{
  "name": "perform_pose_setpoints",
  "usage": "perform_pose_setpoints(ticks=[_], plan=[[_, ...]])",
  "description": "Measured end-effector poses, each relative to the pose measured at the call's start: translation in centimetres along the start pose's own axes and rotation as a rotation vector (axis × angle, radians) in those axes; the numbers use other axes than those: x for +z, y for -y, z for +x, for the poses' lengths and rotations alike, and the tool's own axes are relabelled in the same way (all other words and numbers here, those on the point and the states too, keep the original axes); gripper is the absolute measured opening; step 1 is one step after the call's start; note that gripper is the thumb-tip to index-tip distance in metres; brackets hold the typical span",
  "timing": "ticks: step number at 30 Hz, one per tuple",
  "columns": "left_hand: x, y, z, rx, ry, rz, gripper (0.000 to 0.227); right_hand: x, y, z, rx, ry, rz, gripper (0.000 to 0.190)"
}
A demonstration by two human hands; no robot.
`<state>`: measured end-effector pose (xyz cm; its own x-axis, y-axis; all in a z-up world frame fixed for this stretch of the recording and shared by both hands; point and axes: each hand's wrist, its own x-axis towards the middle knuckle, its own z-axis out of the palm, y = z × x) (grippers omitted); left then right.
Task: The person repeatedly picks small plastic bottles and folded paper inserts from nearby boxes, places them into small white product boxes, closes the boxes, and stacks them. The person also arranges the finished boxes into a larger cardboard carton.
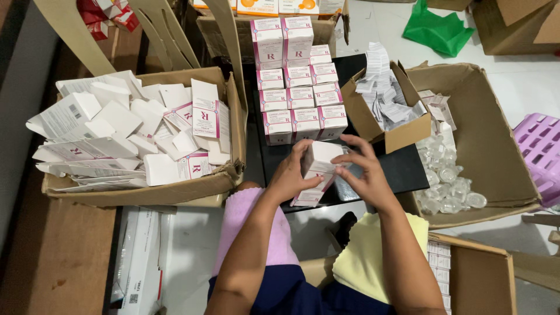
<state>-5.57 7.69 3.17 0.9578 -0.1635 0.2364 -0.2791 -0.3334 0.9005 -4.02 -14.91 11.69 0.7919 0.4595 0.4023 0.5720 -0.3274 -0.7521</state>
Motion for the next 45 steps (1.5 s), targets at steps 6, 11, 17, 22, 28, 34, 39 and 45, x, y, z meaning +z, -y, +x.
perform_pose_setpoints(ticks=[6,11,17,22,28,34,39,45], plan=[[-0.6,-0.3,0.5,-0.084,0.094,-0.473,0.111,0.8,-3.0,-0.5,0.229,-0.038,0.285,0.035],[-1.0,-1.4,0.3,0.326,-0.067,-0.211,0.137,0.9,-6.5,-0.8,0.598,-0.378,1.041,0.027],[0.5,-2.2,0.1,0.449,-0.412,0.006,0.104,2.9,-8.8,-2.3,0.609,-0.236,0.619,0.039],[-0.6,-1.6,-1.2,0.077,-0.516,0.220,0.098,0.9,-11.4,-3.3,0.516,-0.175,-0.059,0.075],[2.1,1.0,-1.2,-0.029,-0.442,0.377,0.097,5.0,-12.8,-4.8,0.298,-0.274,-0.373,0.144],[6.4,4.4,-1.8,0.169,-0.590,0.304,0.076,8.8,-14.0,-6.1,0.364,-0.349,-0.383,0.130],[7.4,5.0,-2.4,0.132,-0.615,0.444,0.062,9.2,-14.8,-6.4,0.401,-0.360,-0.437,0.084],[6.6,3.3,-2.0,0.000,-0.601,0.259,0.090,7.3,-10.8,-5.2,0.387,-0.435,0.038,0.077]])
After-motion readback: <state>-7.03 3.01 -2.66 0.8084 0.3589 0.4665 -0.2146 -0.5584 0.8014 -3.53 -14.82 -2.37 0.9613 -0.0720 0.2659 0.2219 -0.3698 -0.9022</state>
